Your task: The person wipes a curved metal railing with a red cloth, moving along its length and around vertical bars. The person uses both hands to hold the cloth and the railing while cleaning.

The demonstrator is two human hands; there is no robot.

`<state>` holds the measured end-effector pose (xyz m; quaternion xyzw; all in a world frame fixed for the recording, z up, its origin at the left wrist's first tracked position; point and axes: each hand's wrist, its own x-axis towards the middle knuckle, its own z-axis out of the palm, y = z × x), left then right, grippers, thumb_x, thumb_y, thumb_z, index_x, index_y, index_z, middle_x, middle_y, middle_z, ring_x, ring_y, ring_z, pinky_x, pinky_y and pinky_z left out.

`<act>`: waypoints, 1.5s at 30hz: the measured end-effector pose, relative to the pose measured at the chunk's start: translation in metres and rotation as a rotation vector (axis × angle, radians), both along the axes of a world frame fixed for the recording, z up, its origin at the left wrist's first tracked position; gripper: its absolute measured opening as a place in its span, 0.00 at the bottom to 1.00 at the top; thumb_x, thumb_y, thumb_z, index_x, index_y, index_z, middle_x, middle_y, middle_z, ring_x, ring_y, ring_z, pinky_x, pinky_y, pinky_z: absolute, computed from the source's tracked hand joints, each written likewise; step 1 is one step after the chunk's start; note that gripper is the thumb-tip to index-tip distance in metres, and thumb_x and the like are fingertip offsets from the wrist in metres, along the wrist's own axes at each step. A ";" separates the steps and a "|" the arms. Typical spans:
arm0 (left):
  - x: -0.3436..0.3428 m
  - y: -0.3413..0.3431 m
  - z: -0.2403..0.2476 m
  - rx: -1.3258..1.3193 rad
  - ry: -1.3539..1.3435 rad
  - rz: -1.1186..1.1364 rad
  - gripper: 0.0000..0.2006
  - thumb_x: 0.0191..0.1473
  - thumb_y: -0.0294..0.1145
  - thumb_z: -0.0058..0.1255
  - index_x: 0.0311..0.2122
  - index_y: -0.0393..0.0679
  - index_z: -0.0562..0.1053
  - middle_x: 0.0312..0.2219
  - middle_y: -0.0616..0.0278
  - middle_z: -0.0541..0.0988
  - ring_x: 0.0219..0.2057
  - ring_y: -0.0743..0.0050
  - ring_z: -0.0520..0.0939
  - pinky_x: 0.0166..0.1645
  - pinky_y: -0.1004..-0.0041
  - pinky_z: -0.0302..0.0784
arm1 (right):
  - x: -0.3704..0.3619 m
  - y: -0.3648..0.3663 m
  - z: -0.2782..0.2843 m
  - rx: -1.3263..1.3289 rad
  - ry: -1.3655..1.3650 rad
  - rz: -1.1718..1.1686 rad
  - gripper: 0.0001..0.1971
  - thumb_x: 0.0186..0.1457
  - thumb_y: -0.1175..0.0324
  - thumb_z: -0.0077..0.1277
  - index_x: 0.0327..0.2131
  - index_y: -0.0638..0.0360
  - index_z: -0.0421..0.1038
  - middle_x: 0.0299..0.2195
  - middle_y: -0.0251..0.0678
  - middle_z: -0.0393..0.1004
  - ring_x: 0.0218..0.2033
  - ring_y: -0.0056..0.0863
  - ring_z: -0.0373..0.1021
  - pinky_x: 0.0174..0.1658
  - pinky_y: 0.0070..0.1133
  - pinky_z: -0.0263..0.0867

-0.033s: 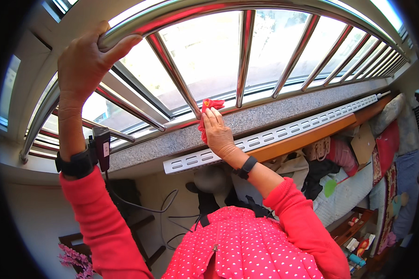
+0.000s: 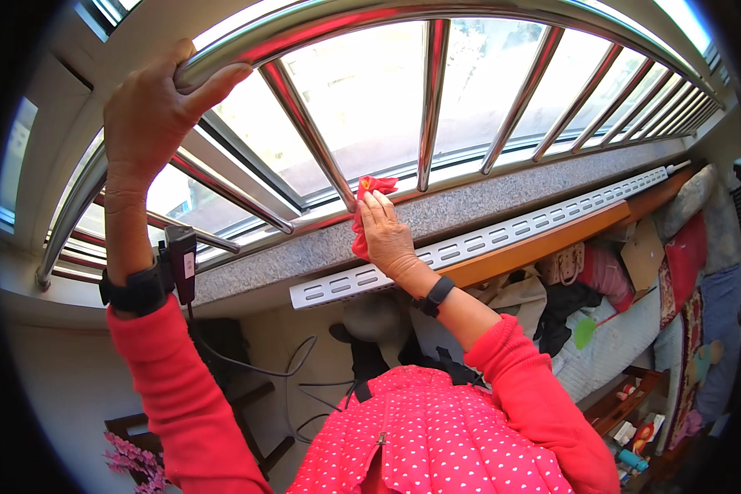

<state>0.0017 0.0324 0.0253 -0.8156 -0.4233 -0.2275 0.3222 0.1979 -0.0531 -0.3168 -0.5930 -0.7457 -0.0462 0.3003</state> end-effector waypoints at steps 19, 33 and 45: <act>-0.001 0.001 -0.003 0.075 0.024 -0.044 0.32 0.47 0.71 0.51 0.33 0.47 0.74 0.13 0.69 0.68 0.14 0.78 0.72 0.20 0.78 0.66 | 0.020 -0.001 0.002 -0.055 -0.077 0.050 0.24 0.50 0.73 0.48 0.53 0.68 0.65 0.59 0.43 0.63 0.62 0.37 0.58 0.53 0.26 0.69; 0.005 -0.002 -0.003 0.058 -0.057 -0.044 0.31 0.45 0.70 0.55 0.23 0.46 0.70 0.12 0.66 0.68 0.14 0.72 0.71 0.19 0.71 0.65 | 0.168 -0.053 0.005 0.031 0.441 -0.441 0.20 0.52 0.79 0.45 0.50 0.64 0.68 0.50 0.48 0.71 0.53 0.48 0.66 0.57 0.34 0.62; 0.004 -0.005 -0.001 -0.031 -0.047 -0.021 0.24 0.51 0.60 0.56 0.33 0.46 0.72 0.11 0.67 0.65 0.14 0.74 0.71 0.21 0.72 0.62 | 0.253 -0.006 0.004 -0.084 -0.131 -0.372 0.16 0.54 0.75 0.45 0.48 0.62 0.69 0.56 0.37 0.65 0.60 0.38 0.59 0.58 0.30 0.65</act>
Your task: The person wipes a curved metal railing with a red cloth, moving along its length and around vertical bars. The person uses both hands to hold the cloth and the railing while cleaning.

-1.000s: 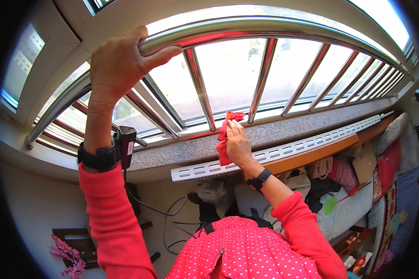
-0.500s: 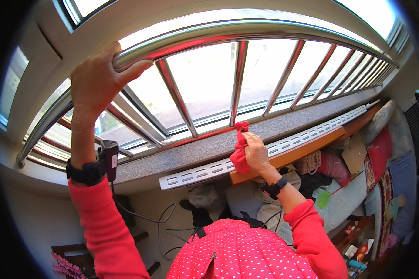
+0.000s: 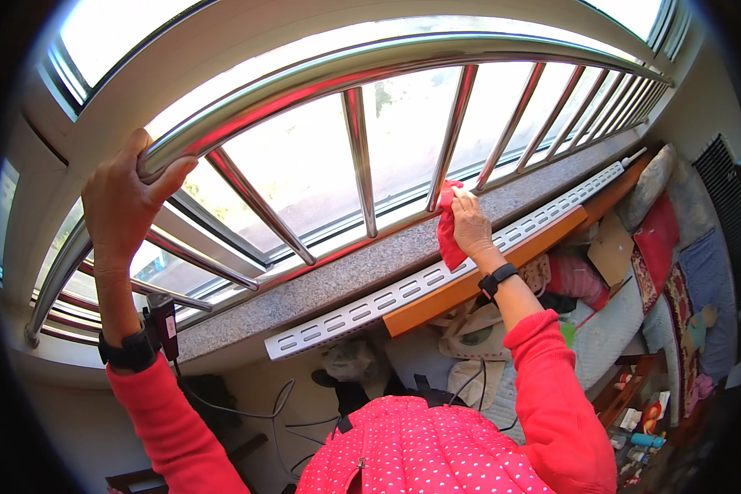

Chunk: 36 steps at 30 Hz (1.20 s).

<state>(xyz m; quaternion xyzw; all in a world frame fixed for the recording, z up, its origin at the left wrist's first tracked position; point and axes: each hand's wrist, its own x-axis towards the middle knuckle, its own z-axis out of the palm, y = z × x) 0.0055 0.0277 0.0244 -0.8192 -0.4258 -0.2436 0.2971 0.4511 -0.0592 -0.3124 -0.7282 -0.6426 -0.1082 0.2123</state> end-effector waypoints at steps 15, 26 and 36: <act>0.004 -0.003 -0.003 0.099 -0.021 0.006 0.30 0.44 0.69 0.57 0.23 0.47 0.69 0.13 0.67 0.68 0.14 0.73 0.73 0.19 0.71 0.66 | -0.088 -0.042 -0.029 -0.221 0.413 0.177 0.16 0.49 0.79 0.44 0.43 0.68 0.70 0.44 0.50 0.73 0.47 0.51 0.68 0.52 0.37 0.65; 0.042 -0.111 -0.153 -0.828 -0.417 -0.529 0.44 0.45 0.45 0.67 0.64 0.48 0.56 0.64 0.49 0.54 0.65 0.47 0.57 0.67 0.55 0.54 | -0.182 -0.052 0.069 -0.271 1.519 0.436 0.13 0.62 0.71 0.48 0.49 0.64 0.65 0.41 0.37 0.73 0.43 0.18 0.69 0.46 0.19 0.68; 0.030 -0.086 -0.240 -0.645 -0.623 -0.466 0.22 0.52 0.20 0.50 0.54 0.38 0.68 0.49 0.51 0.71 0.50 0.49 0.72 0.57 0.60 0.67 | -0.163 -0.039 0.229 0.170 0.208 0.647 0.11 0.57 0.70 0.53 0.44 0.55 0.75 0.47 0.44 0.74 0.49 0.38 0.72 0.48 0.31 0.71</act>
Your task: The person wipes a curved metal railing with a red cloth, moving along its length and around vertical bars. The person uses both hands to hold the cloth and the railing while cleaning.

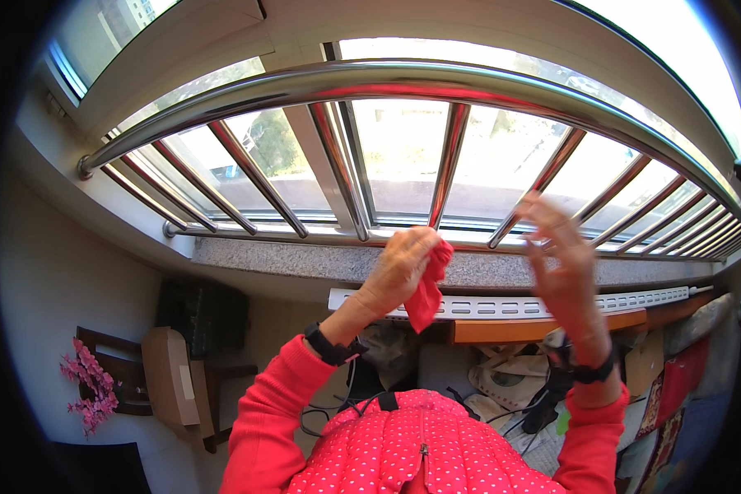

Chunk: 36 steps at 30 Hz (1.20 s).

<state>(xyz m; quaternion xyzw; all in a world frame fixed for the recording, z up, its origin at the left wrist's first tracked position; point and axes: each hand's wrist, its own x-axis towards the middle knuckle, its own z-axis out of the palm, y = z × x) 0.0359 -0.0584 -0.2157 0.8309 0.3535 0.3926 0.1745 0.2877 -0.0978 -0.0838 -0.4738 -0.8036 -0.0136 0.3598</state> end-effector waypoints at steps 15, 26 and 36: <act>-0.011 0.062 -0.087 0.079 0.643 0.240 0.29 0.48 0.46 0.60 0.53 0.51 0.65 0.48 0.59 0.68 0.48 0.58 0.70 0.51 0.61 0.70 | 0.075 0.127 0.102 0.178 -0.186 -0.356 0.29 0.67 0.47 0.29 0.34 0.52 0.81 0.25 0.37 0.80 0.25 0.34 0.76 0.36 0.29 0.69; -0.007 0.059 -0.082 0.031 0.556 0.204 0.26 0.48 0.37 0.61 0.50 0.46 0.64 0.46 0.55 0.66 0.47 0.51 0.68 0.55 0.58 0.66 | 0.089 0.140 0.094 0.216 -0.215 -0.320 0.26 0.68 0.50 0.30 0.36 0.56 0.77 0.26 0.42 0.78 0.26 0.36 0.75 0.36 0.29 0.68; -0.007 0.059 -0.089 0.220 0.585 0.177 0.24 0.50 0.35 0.58 0.51 0.44 0.64 0.47 0.54 0.68 0.44 0.51 0.70 0.52 0.58 0.68 | 0.073 0.129 0.094 0.330 -0.235 -0.373 0.23 0.66 0.51 0.32 0.34 0.49 0.79 0.24 0.34 0.78 0.27 0.36 0.75 0.34 0.31 0.69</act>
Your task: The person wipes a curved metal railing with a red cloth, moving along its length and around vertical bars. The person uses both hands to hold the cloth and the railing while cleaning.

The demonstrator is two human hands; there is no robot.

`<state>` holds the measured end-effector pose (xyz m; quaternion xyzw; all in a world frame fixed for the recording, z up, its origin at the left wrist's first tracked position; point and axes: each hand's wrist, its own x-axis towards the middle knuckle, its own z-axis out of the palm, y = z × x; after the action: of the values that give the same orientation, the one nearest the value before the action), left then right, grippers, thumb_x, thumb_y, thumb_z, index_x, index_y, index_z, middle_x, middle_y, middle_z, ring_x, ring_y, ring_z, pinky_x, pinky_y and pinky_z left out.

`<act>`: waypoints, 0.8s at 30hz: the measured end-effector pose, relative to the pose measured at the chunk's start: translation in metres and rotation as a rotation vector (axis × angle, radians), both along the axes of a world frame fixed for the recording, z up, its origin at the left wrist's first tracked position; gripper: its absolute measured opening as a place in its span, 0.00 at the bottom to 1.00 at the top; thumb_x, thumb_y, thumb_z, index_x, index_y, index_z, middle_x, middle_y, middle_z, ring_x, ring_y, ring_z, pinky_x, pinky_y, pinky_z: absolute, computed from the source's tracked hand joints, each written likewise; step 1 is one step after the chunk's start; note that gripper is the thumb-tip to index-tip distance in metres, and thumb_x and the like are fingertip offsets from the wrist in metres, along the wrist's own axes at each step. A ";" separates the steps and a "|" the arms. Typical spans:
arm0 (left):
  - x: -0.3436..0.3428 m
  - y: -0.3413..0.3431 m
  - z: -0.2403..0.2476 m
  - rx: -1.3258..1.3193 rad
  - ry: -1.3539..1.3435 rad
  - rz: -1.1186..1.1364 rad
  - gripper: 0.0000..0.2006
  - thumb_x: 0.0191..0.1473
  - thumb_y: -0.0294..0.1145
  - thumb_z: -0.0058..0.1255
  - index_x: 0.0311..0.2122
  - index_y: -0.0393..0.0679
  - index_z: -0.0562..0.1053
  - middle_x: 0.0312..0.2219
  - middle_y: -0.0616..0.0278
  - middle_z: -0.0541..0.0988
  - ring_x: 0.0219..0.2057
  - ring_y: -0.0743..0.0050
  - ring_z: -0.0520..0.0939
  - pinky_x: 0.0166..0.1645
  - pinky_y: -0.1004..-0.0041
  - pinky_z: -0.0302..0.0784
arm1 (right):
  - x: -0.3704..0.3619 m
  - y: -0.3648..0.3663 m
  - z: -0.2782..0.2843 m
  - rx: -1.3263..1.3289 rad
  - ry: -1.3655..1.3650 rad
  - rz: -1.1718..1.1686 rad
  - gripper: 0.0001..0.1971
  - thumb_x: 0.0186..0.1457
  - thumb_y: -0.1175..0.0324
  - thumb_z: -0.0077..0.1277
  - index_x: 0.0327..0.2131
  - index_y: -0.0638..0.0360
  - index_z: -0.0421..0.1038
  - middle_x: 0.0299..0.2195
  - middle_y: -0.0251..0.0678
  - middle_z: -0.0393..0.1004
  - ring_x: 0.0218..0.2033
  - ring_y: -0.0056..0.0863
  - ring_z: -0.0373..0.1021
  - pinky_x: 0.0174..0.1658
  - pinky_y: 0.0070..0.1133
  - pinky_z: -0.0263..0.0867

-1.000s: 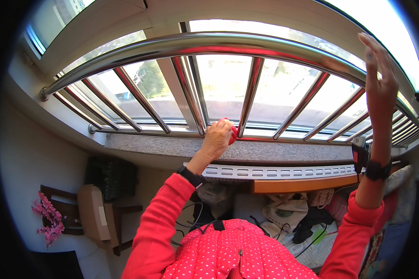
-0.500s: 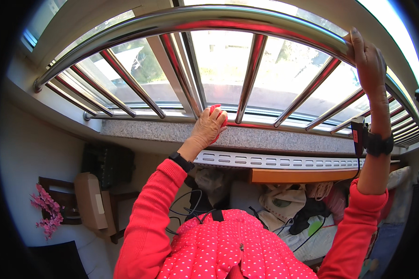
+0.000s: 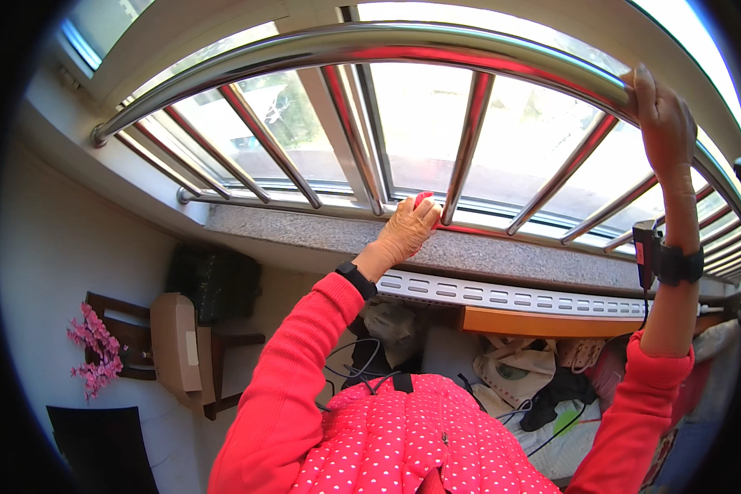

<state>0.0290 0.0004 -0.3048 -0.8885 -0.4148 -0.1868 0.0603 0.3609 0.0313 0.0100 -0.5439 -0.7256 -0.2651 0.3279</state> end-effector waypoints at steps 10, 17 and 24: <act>-0.073 -0.060 0.008 0.098 -0.016 0.063 0.25 0.46 0.22 0.51 0.53 0.40 0.66 0.50 0.55 0.66 0.55 0.49 0.66 0.63 0.58 0.63 | 0.003 0.004 -0.004 -0.030 0.031 -0.090 0.24 0.67 0.52 0.31 0.36 0.51 0.79 0.26 0.33 0.80 0.27 0.32 0.77 0.33 0.30 0.72; -0.073 -0.048 0.010 0.055 -0.496 0.315 0.22 0.46 0.18 0.49 0.49 0.41 0.66 0.46 0.53 0.69 0.49 0.48 0.68 0.57 0.57 0.63 | 0.000 0.003 -0.009 0.058 0.010 -0.103 0.26 0.67 0.51 0.31 0.35 0.52 0.80 0.30 0.34 0.81 0.31 0.32 0.78 0.37 0.29 0.73; -0.097 -0.032 -0.004 0.291 -0.454 0.407 0.20 0.46 0.19 0.50 0.48 0.42 0.67 0.44 0.54 0.69 0.48 0.50 0.69 0.55 0.58 0.64 | 0.005 0.008 -0.012 0.020 0.109 -0.096 0.25 0.67 0.51 0.31 0.37 0.51 0.81 0.31 0.33 0.82 0.32 0.30 0.78 0.39 0.26 0.72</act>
<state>-0.0681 -0.0321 -0.3087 -0.7054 -0.5555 -0.4210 0.1286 0.3660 0.0389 -0.0019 -0.5883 -0.6770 -0.2576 0.3594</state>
